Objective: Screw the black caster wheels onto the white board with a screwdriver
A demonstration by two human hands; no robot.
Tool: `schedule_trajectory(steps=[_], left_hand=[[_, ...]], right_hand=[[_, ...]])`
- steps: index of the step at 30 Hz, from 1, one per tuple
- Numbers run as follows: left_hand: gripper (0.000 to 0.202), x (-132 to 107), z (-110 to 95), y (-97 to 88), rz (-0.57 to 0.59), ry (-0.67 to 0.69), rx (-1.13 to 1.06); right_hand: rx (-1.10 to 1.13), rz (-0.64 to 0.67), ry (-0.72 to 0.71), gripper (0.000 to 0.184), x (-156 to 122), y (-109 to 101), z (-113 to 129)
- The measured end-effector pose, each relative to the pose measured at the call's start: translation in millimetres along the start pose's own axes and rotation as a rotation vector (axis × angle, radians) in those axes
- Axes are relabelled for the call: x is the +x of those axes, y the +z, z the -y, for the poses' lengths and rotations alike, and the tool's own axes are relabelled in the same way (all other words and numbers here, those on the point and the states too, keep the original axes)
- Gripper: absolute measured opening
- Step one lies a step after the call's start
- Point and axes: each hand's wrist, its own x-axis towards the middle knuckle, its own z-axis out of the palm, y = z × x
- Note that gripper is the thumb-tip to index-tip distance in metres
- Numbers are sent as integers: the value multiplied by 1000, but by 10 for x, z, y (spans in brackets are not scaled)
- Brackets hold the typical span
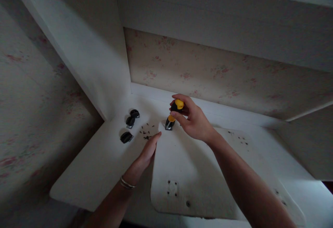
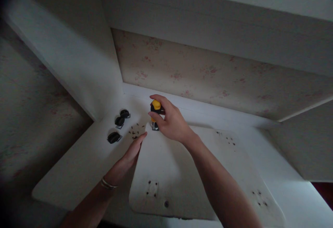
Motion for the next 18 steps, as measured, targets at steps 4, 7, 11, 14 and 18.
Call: schedule_trajectory(steps=[4,7,11,14,18], left_hand=[[36,76,-54,40,-52,105,191],[33,126,-123,54,-132,205,320],[36,102,-381,67,-149,376,416],[37,47,-688,106,-59,543,482],[41,16,-1022,235,61,804,642]], right_hand=[[-155,-103,-54,41,21,14,-6],[-255,-148,-80,38,32,24,-1],[-256,-98,-56,41,43,20,49],[-173,-7,-63,47,52,5,93],[-109,50,-70,50,64,-6,125]])
